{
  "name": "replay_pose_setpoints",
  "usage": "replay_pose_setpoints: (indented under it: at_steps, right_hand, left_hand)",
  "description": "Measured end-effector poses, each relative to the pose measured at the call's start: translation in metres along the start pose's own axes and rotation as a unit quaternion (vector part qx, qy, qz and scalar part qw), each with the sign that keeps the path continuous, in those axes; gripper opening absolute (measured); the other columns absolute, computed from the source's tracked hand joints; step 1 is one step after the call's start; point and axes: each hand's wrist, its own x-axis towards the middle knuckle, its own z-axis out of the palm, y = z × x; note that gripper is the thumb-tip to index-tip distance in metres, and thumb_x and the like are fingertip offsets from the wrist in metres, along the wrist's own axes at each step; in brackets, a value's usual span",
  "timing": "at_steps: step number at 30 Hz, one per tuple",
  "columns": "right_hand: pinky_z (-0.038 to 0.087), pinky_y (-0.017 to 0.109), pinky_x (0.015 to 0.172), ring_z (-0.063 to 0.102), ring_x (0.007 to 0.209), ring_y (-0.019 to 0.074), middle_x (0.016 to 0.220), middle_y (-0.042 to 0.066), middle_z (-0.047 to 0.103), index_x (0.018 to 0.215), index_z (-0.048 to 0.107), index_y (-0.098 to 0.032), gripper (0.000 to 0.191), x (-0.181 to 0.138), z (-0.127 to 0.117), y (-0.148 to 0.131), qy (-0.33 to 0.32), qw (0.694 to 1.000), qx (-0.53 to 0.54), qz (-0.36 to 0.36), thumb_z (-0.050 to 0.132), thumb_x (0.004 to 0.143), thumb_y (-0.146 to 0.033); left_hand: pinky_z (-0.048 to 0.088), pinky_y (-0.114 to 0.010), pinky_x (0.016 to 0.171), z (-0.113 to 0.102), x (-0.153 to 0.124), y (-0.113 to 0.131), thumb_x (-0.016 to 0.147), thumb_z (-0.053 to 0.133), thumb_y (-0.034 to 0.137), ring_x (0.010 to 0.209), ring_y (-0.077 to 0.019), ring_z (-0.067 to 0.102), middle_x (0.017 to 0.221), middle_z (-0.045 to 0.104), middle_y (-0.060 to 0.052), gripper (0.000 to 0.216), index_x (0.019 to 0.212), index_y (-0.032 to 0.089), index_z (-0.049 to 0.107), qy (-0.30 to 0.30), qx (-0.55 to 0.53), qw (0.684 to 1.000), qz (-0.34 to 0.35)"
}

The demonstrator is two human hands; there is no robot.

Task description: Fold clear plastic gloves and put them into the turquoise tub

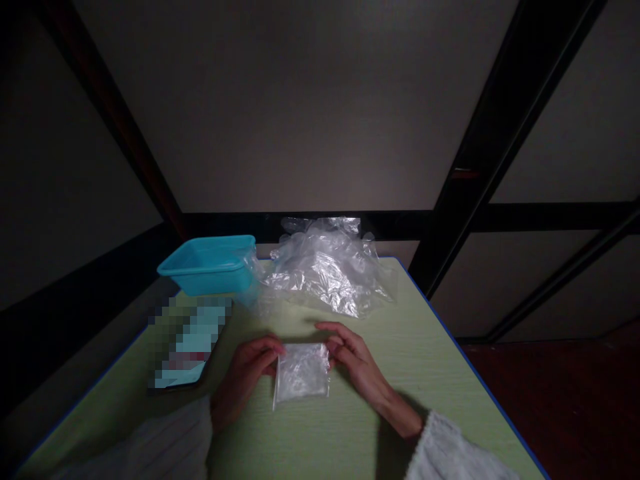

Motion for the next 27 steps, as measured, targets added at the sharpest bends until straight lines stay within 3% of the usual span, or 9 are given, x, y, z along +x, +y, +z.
replay_pose_setpoints:
  at_steps: [4, 8, 10, 14, 19, 27]
  right_hand:
    - [0.031, 0.020, 0.049, 0.042, 0.049, 0.0083, 0.055, -0.008, 0.048, 0.107, 0.058, -0.023, 0.043, 0.001, 0.002, 0.006, -0.056, 0.997, 0.030, 0.040, 0.072, 0.070, -0.039]
    - [0.028, 0.020, 0.047, 0.040, 0.047, 0.0070, 0.056, -0.008, 0.050, 0.099, 0.057, -0.020, 0.045, 0.003, 0.002, 0.013, -0.096, 0.994, -0.010, 0.059, 0.079, 0.062, -0.035]
    - [0.027, 0.019, 0.046, 0.037, 0.045, 0.0063, 0.054, -0.009, 0.047, 0.095, 0.057, -0.019, 0.044, 0.004, 0.002, 0.015, -0.084, 0.995, -0.022, 0.056, 0.079, 0.061, -0.036]
    - [0.029, 0.021, 0.046, 0.037, 0.044, 0.0069, 0.050, -0.010, 0.041, 0.092, 0.057, -0.019, 0.044, 0.004, 0.002, 0.015, -0.033, 0.998, -0.028, 0.040, 0.079, 0.060, -0.040]
    - [0.031, 0.022, 0.046, 0.041, 0.046, 0.0084, 0.054, -0.008, 0.046, 0.090, 0.056, -0.020, 0.045, 0.004, 0.005, 0.009, 0.012, 0.999, -0.037, 0.027, 0.078, 0.058, -0.043]
    - [0.028, 0.022, 0.046, 0.038, 0.049, 0.0092, 0.054, -0.008, 0.043, 0.089, 0.057, -0.019, 0.040, 0.004, 0.008, 0.009, 0.049, 0.996, -0.072, -0.013, 0.075, 0.061, -0.041]
  left_hand:
    - [0.045, -0.020, 0.048, 0.001, -0.001, -0.001, 0.057, 0.060, 0.029, 0.059, -0.0148, 0.056, 0.063, 0.061, -0.002, 0.014, 0.058, 0.015, 0.064, -0.015, 0.013, 1.000, 0.002]
    - [0.044, -0.019, 0.045, 0.002, 0.001, -0.006, 0.056, 0.065, 0.032, 0.054, -0.0129, 0.055, 0.063, 0.060, 0.000, 0.025, 0.074, 0.015, 0.061, -0.015, -0.010, 1.000, -0.008]
    - [0.043, -0.018, 0.043, 0.003, 0.001, -0.007, 0.056, 0.067, 0.033, 0.052, -0.0121, 0.054, 0.062, 0.058, 0.002, 0.029, 0.078, 0.017, 0.056, -0.005, -0.023, 1.000, -0.007]
    - [0.044, -0.018, 0.042, 0.003, 0.001, -0.008, 0.057, 0.068, 0.037, 0.056, -0.0134, 0.056, 0.062, 0.057, 0.003, 0.029, 0.067, 0.018, 0.048, 0.001, -0.019, 1.000, -0.014]
    - [0.047, -0.022, 0.047, 0.004, 0.001, -0.004, 0.055, 0.067, 0.042, 0.055, -0.0138, 0.055, 0.057, 0.057, 0.001, 0.030, 0.060, 0.015, 0.057, -0.008, 0.000, 0.998, -0.058]
    - [0.046, -0.020, 0.047, 0.003, 0.000, -0.005, 0.047, 0.075, 0.030, 0.054, -0.0119, 0.054, 0.058, 0.058, 0.001, 0.026, 0.058, 0.014, 0.059, -0.005, -0.018, 0.998, -0.057]
